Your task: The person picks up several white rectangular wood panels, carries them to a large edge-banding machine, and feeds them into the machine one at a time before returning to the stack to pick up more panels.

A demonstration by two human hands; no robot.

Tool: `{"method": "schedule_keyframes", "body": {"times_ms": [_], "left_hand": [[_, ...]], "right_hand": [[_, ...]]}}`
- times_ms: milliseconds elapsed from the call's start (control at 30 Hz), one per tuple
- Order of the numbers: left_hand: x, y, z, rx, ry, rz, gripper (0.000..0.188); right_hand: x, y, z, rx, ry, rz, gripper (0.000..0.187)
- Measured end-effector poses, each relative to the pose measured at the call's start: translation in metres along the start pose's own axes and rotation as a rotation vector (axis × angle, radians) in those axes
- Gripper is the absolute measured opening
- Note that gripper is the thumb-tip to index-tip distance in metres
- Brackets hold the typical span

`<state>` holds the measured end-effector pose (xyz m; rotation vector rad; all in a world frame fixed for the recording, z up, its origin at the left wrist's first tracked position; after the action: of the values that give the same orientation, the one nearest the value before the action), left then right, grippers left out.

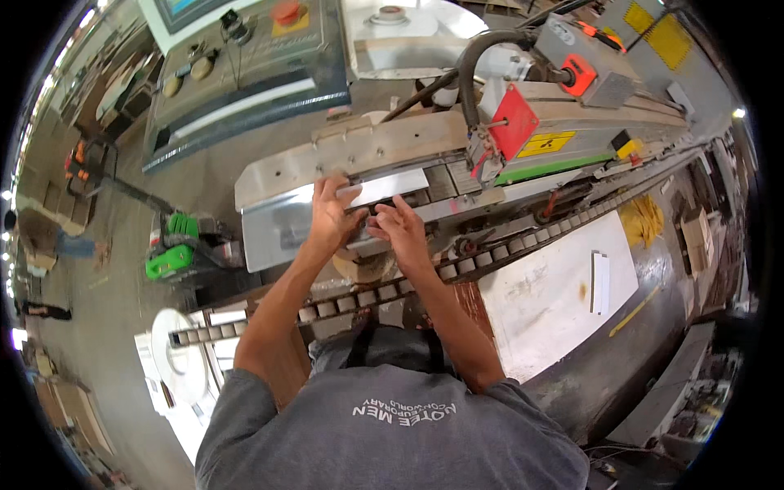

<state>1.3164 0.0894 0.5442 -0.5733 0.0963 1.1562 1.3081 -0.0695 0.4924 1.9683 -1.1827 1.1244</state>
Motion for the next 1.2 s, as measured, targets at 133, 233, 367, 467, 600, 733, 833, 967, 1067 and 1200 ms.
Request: {"method": "schedule_keyframes", "body": {"times_ms": [133,233,367,467,600,733,833,967,1067,1200], "left_hand": [[0.0,-0.001,0.009,-0.062,0.085,0.048,0.039],[0.017,0.005,0.013,-0.052,0.07,0.093,0.04],[0.025,0.005,0.013,-0.051,0.054,0.105,0.038],[0.027,0.003,0.006,-0.039,0.076,0.118,0.038],[0.032,0.0,0.003,-0.03,0.133,0.15,0.036],[0.037,-0.001,-0.001,-0.028,0.152,0.141,0.034],[0.034,0.0,0.0,-0.085,0.103,0.083,0.034],[0.034,-0.003,-0.003,-0.054,0.125,0.102,0.034],[0.024,-0.007,-0.002,-0.063,0.122,0.067,0.034],[0.006,-0.024,-0.009,-0.051,0.088,0.029,0.031]], "right_hand": [[-0.008,-0.021,0.009,0.011,0.003,0.111,0.081],[-0.004,-0.028,0.005,0.011,0.0,0.108,0.081],[0.004,-0.028,-0.002,-0.037,0.021,0.095,0.058],[-0.001,-0.031,0.004,-0.052,0.002,0.062,0.051],[-0.008,-0.037,0.01,-0.053,0.034,0.095,0.047],[-0.007,-0.038,0.011,-0.028,0.046,0.141,0.042],[-0.001,-0.037,0.008,-0.006,0.072,0.143,0.038],[0.006,-0.037,0.01,-0.002,0.188,0.189,0.031],[0.01,-0.038,0.015,0.017,0.238,0.131,0.023],[0.012,-0.042,0.04,-0.056,0.248,0.193,0.032]]}}
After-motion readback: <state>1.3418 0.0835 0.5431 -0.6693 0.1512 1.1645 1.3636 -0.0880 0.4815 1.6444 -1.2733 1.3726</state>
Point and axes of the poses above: each hand's wrist, its own y-axis away from the middle knuckle, its own z-axis out of the back of the hand, x = y × z, the point moved 7 cm from there along -y, towards the middle knuckle, and after that the axes turned 15 degrees about x, right-handed, at the moved point
